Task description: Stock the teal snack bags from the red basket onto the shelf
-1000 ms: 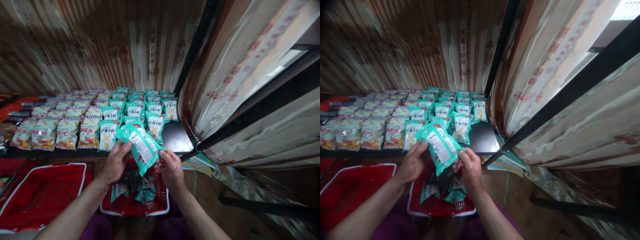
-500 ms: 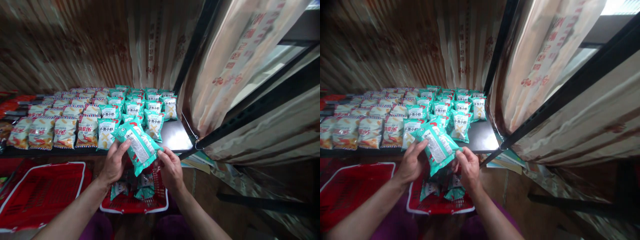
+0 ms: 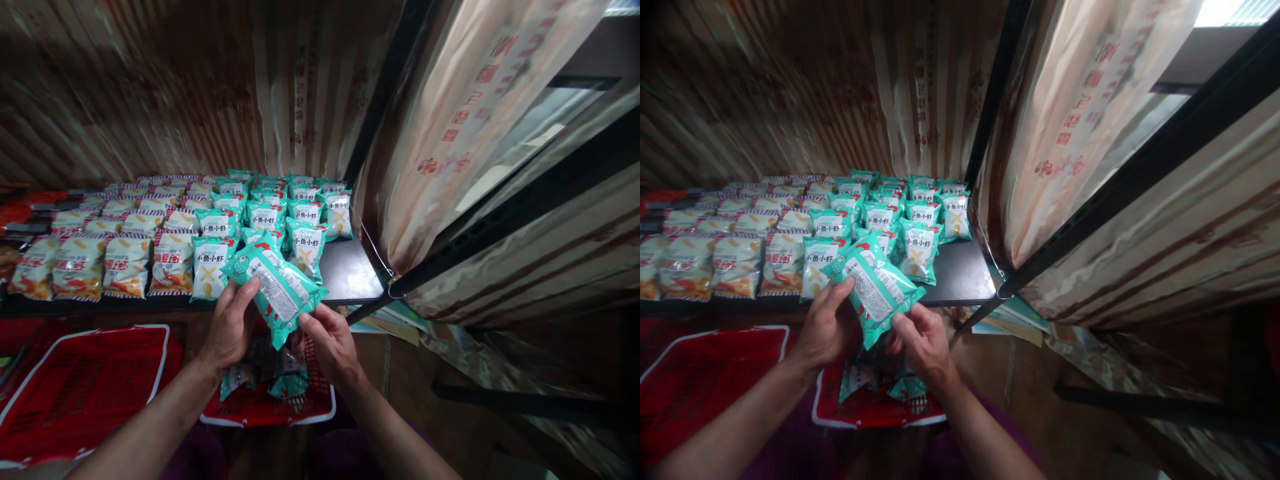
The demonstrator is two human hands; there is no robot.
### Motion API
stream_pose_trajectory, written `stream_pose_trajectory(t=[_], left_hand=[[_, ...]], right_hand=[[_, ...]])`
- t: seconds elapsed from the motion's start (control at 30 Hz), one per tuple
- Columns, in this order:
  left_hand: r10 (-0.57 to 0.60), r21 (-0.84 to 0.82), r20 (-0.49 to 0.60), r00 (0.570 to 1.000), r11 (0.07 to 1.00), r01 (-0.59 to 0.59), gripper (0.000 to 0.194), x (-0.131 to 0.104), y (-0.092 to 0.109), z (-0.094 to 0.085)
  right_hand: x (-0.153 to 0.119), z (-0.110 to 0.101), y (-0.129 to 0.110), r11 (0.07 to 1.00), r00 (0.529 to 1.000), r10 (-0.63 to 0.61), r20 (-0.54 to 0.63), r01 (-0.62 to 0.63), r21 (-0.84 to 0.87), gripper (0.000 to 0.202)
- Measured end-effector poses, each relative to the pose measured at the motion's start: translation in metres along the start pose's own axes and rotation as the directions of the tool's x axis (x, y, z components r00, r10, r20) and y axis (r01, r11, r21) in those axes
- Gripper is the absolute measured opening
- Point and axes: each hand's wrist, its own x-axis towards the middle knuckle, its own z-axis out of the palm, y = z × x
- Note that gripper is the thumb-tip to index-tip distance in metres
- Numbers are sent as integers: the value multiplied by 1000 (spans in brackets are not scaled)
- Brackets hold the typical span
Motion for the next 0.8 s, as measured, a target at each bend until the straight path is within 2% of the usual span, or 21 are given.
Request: stream_pose_trajectory(t=[0.13,0.23,0.3,0.37,0.43,0.5,0.53,0.63,0.7,0.8], left_hand=[[17,32,1,1000,999,-17,35,0,2,-2],[28,28,1,1000,999,-28,38,1,0,-3],[42,33,-8,999,999,-42,38,2,-4,-4],[51,59,-16,999,997,-50,37,3,-7,-6],[59,101,-7,998,993,-58,34,2,-8,-8],[76,142,26,997,987,-79,31,1,-5,-7],[86,165,50,995,982,-93,30,0,-3,-6],[105,241,108,989,962,-129,29,-3,5,-1],[107,264,130,986,955,-138,34,-4,7,2],[87,198,177,980,972,-122,44,-5,6,4]], right_hand=[[1,2,-1,997,999,-28,-43,25,-66,32],[2,2,3,987,976,-114,-186,90,-135,23],[4,1,8,952,927,-235,-291,159,-262,21],[6,0,11,852,842,-423,-336,243,-464,40],[7,-1,11,674,736,-620,-273,322,-665,58],[8,-2,9,473,645,-752,-136,384,-793,61],[7,-2,7,391,618,-784,-65,408,-825,59],[5,-2,4,251,590,-802,88,468,-847,54],[4,-1,4,215,597,-787,159,505,-836,54],[1,-2,4,215,605,-767,213,556,-803,57]])
